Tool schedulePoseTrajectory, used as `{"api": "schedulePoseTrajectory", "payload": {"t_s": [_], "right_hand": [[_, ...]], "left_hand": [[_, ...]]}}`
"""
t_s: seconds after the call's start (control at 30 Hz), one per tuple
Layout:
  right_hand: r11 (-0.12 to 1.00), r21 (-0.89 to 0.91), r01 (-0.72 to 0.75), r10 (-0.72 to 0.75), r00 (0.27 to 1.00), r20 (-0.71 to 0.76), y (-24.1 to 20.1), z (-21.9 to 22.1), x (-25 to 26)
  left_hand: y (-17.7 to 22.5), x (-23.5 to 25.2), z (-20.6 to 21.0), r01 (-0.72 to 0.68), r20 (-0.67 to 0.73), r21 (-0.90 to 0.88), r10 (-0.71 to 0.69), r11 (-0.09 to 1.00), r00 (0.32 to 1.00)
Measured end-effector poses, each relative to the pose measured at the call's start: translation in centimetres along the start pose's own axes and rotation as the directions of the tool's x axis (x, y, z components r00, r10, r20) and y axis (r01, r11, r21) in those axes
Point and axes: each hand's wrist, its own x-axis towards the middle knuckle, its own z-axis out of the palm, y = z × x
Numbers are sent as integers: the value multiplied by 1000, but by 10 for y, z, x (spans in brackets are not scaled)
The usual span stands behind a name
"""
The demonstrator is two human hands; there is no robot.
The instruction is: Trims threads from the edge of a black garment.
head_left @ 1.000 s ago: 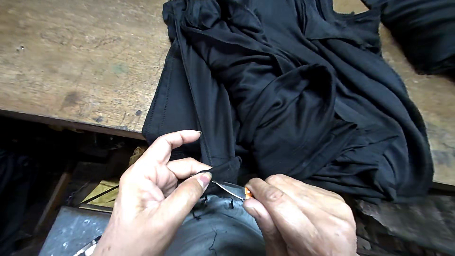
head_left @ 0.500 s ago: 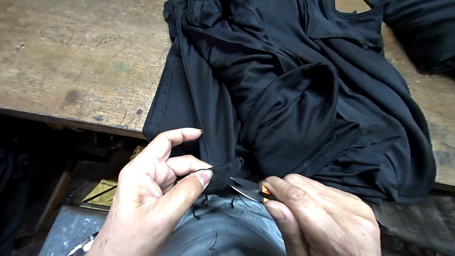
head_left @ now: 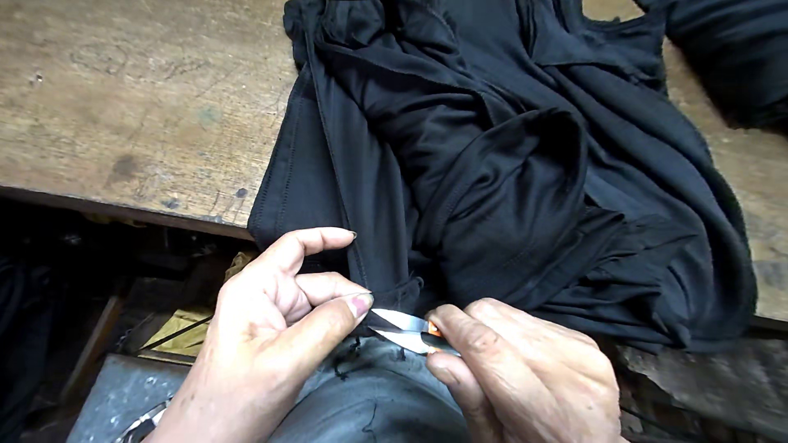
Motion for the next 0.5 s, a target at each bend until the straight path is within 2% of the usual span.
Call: {"api": "schedulePoseTrajectory", "payload": {"t_s": [0.1,0.2,0.3,0.4,0.5], "right_hand": [[1000,-12,4,-5,1000,-12,0,2,0],[999,-24,21,-22,999,-29,-1,6,0],[999,25,43,-42,999,-29,-2,8,1],[964,264,-42,49,999,-23,3,7,3],[788,587,-187,230,973,2,9,5,8]], "left_hand": [[6,0,4,80,-22,-59,-82,995,996],[8,1,1,136,32,-150,-133,979,991],[9,1,2,179,29,-174,-177,968,984],[8,0,2,131,46,-150,-125,980,991],[9,0,6,66,7,-74,-66,995,998]]}}
